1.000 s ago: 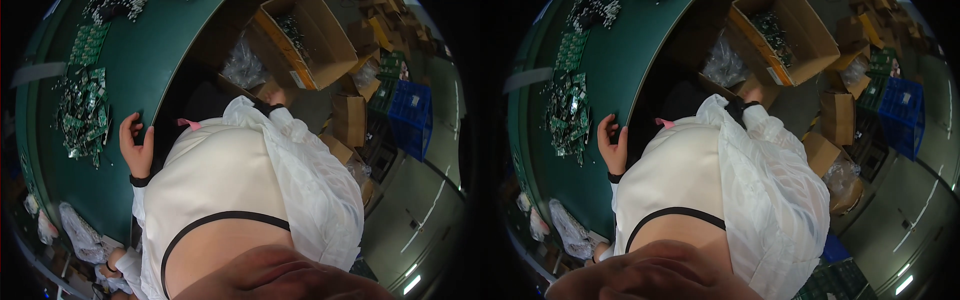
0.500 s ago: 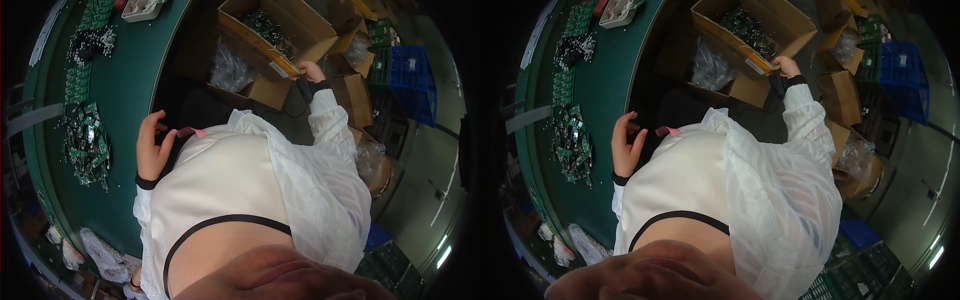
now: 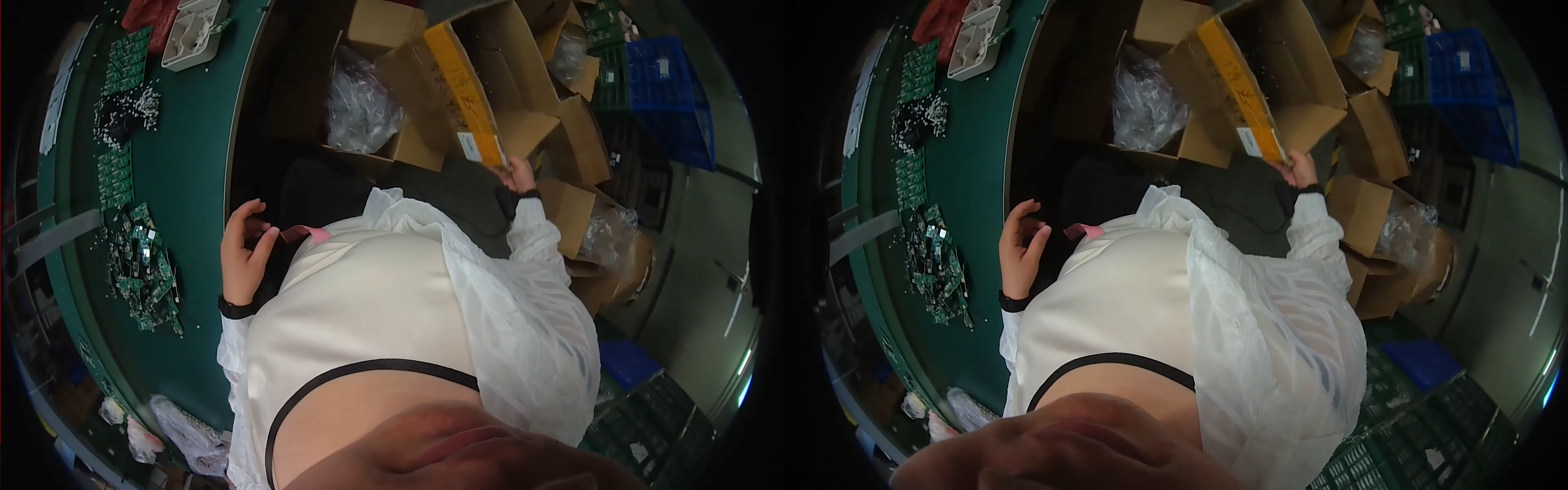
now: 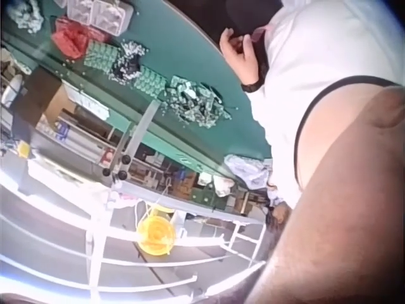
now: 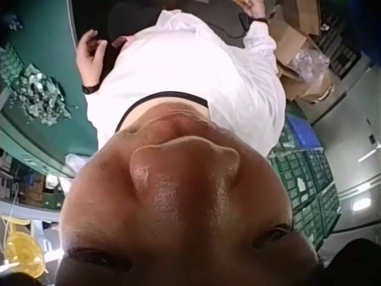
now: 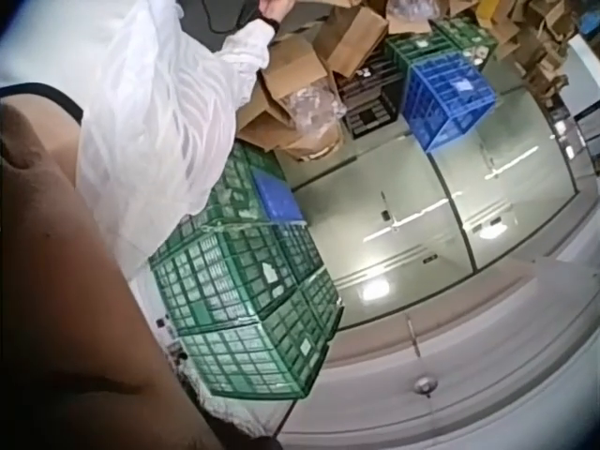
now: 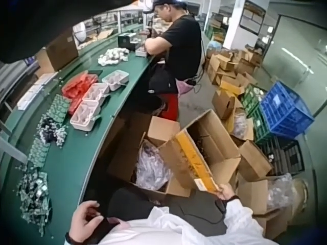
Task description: Assembling electronic devices by installing PCBs into plastic housings and connecting internal wires.
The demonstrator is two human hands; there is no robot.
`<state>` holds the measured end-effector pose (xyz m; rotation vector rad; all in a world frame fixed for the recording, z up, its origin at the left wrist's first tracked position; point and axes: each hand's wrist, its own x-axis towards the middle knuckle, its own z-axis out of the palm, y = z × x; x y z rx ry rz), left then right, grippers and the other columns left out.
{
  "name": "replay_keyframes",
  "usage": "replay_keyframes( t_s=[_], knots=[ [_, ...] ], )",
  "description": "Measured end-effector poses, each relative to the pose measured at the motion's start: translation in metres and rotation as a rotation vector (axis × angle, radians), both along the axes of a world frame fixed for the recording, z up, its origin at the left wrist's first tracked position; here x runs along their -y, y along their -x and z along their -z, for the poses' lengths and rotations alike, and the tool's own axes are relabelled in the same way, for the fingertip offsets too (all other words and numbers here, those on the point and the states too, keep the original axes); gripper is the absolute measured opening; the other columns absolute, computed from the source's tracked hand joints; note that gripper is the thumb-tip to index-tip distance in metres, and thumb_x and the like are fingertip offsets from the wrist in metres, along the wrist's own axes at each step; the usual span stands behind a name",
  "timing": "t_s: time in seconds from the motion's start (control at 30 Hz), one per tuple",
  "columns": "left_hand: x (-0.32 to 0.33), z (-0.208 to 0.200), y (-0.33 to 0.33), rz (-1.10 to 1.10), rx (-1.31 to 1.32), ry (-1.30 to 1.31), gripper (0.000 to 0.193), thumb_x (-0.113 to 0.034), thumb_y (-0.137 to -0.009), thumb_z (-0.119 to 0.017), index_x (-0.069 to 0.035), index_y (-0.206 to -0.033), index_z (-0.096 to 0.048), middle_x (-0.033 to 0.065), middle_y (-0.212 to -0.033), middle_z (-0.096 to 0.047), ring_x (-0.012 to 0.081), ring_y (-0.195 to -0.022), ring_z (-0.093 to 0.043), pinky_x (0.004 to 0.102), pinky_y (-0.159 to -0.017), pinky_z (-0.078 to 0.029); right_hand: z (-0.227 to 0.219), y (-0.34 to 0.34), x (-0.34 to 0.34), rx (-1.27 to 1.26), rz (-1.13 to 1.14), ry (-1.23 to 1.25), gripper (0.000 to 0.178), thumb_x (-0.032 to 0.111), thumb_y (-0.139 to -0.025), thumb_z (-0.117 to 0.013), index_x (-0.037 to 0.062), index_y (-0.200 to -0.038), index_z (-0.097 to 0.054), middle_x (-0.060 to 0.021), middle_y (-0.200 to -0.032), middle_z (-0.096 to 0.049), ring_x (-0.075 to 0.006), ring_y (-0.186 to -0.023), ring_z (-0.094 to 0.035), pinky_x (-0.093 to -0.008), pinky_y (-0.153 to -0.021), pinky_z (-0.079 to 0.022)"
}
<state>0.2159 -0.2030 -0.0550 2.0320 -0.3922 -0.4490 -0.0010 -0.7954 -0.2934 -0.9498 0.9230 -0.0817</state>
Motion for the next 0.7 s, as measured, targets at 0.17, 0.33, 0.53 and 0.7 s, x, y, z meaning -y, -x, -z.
replay_keyframes(
  t_s=[0.17, 0.33, 0.53, 0.7],
  knots=[
    [-0.002, 0.007, 0.003, -0.07, -0.096, 0.095, 0.051, 0.003, -0.095, -0.067, -0.002, -0.143, -0.052, 0.0113, -0.138, -0.061, 0.0195, -0.116, -0.064, 0.0303, -0.101, -0.051, -0.045, -0.027, -0.098, 0.102, 0.205, 0.205, 0.037, 0.008, -0.089, -0.061, -0.0011, -0.124, -0.061, -0.0106, -0.1, -0.072, -0.025, -0.091, -0.07, -0.0369, -0.077, -0.059],
    [0.008, 0.036, -0.019, -0.151, -0.162, 0.273, 0.055, -0.004, -0.095, -0.07, -0.002, -0.146, -0.049, 0.0153, -0.145, -0.056, 0.0268, -0.131, -0.058, 0.0358, -0.11, -0.047, -0.054, -0.027, -0.099, 0.078, -0.03, 0.395, 0.037, 0.002, -0.084, -0.066, -0.0042, -0.12, -0.063, -0.0097, -0.105, -0.072, -0.0235, -0.096, -0.068, -0.0351, -0.082, -0.055],
    [0.052, 0.031, -0.031, -0.01, -0.148, 0.273, 0.066, -0.018, -0.094, -0.075, 0.001, -0.149, -0.043, 0.0208, -0.152, -0.049, 0.0345, -0.141, -0.05, 0.0429, -0.115, -0.042, -0.039, -0.011, -0.078, -0.105, 0.107, 0.444, 0.03, 0.005, -0.084, -0.066, -0.0021, -0.113, -0.067, -0.008, -0.106, -0.072, -0.0223, -0.095, -0.068, -0.0348, -0.083, -0.053],
    [0.076, 0.034, -0.026, 0.078, -0.199, 0.231, 0.08, -0.027, -0.089, -0.081, 0.001, -0.151, -0.04, 0.0226, -0.151, -0.049, 0.0354, -0.141, -0.049, 0.0443, -0.115, -0.042, -0.057, -0.047, -0.058, 0.128, -0.117, 0.443, 0.026, 0.008, -0.084, -0.067, -0.0012, -0.109, -0.066, -0.0079, -0.103, -0.072, -0.0218, -0.087, -0.068, -0.0351, -0.073, -0.054]
  ],
)
